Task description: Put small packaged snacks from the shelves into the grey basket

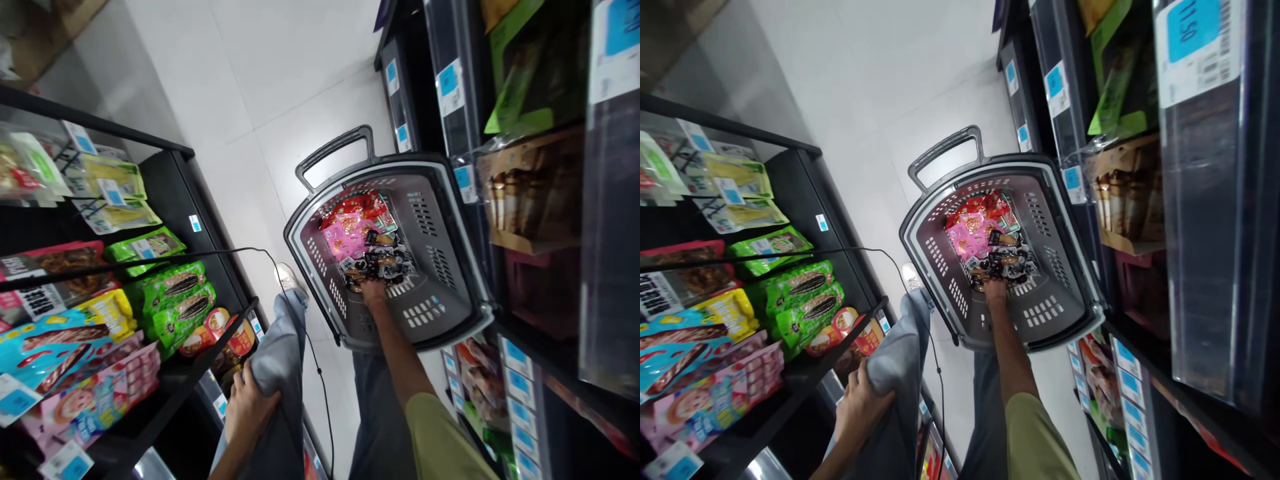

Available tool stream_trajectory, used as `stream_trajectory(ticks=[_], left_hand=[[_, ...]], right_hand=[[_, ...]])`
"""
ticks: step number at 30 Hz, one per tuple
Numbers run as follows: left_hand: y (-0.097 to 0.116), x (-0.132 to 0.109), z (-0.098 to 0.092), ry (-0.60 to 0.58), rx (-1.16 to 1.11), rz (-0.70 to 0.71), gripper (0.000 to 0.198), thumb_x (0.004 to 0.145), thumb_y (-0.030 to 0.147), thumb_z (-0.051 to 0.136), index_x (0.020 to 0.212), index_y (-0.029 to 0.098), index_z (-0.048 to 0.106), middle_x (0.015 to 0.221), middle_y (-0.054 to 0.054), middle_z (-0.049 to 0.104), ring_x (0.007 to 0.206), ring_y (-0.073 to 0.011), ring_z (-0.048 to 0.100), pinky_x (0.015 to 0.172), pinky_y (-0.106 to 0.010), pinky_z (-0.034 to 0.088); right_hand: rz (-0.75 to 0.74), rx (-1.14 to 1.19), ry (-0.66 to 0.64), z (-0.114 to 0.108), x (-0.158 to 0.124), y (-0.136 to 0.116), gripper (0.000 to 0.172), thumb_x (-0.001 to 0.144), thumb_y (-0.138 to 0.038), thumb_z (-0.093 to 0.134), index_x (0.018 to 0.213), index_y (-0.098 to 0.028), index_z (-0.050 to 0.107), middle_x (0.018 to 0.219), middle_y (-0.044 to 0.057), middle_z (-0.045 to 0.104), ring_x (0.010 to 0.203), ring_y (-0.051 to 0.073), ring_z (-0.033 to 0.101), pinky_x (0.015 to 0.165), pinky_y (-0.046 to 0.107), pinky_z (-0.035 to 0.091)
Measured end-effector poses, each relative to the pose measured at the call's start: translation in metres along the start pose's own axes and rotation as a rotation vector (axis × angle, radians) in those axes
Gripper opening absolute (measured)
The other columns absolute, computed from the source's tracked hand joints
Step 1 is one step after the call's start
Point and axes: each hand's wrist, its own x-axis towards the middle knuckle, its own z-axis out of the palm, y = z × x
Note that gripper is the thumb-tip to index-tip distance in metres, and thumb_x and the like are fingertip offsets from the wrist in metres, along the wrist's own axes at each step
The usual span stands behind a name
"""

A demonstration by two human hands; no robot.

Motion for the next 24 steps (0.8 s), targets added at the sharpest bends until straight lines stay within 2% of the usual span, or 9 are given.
stream_trajectory(ticks=[7,10,14,16,19,22,24], left_hand=[[-0.006,-0.008,0.019,0.031,-0.015,0.027,0.089,0.073,0.050,0.066,0.145,0.009,0.032,0.124,-0.018,0.053,0.110,-0.0344,0.061,0.086,-0.039,0.049],[-0.005,-0.012,0.023,0.043,-0.001,0.037,0.091,0.073,0.052,0.066,0.146,0.007,0.031,0.124,-0.019,0.053,0.111,-0.0352,0.061,0.086,-0.038,0.048],[-0.004,-0.019,0.033,0.087,0.053,0.057,0.091,0.075,0.053,0.064,0.146,0.006,0.032,0.120,-0.019,0.053,0.105,-0.0341,0.062,0.082,-0.037,0.049],[-0.005,-0.023,0.040,0.111,0.067,0.076,0.091,0.076,0.054,0.064,0.146,0.005,0.032,0.120,-0.020,0.053,0.102,-0.0338,0.063,0.078,-0.037,0.049],[-0.007,-0.029,0.048,0.141,0.073,0.105,0.092,0.077,0.055,0.065,0.146,0.004,0.032,0.120,-0.022,0.053,0.103,-0.0357,0.061,0.076,-0.039,0.049],[-0.010,-0.033,0.048,0.142,0.034,0.109,0.092,0.079,0.054,0.064,0.146,0.001,0.031,0.120,-0.024,0.053,0.102,-0.0377,0.060,0.076,-0.041,0.049],[-0.013,-0.032,0.040,0.129,-0.016,0.116,0.093,0.079,0.054,0.065,0.146,-0.001,0.031,0.121,-0.026,0.053,0.103,-0.0395,0.060,0.077,-0.042,0.049]], right_hand=[[-0.070,0.110,-0.034,0.009,-0.007,-0.013,0.027,0.071,-0.010,0.073,0.098,-0.009,0.074,0.101,0.021,0.072,0.101,0.030,0.068,0.085,0.035,0.048],[-0.030,0.174,-0.010,0.011,-0.016,-0.018,0.026,0.073,-0.012,0.072,0.099,-0.008,0.073,0.099,0.023,0.072,0.101,0.030,0.069,0.084,0.035,0.048],[0.054,0.284,0.031,0.012,-0.037,-0.015,0.032,0.072,-0.022,0.077,0.102,-0.008,0.073,0.102,0.025,0.071,0.103,0.032,0.068,0.086,0.036,0.048],[0.088,0.351,0.050,0.011,-0.054,-0.011,0.037,0.070,-0.028,0.079,0.101,-0.010,0.074,0.102,0.024,0.071,0.102,0.033,0.068,0.086,0.037,0.048],[0.108,0.487,0.068,0.008,-0.088,-0.006,0.037,0.067,-0.034,0.079,0.099,-0.016,0.075,0.096,0.016,0.074,0.094,0.029,0.069,0.080,0.034,0.049],[0.106,0.652,0.073,0.004,-0.134,-0.006,0.032,0.062,-0.029,0.077,0.092,-0.019,0.077,0.084,0.006,0.075,0.082,0.024,0.069,0.072,0.029,0.049],[0.112,0.774,0.093,-0.003,-0.175,-0.013,0.030,0.056,-0.024,0.077,0.085,-0.018,0.077,0.075,0.003,0.073,0.076,0.023,0.067,0.067,0.028,0.049]])
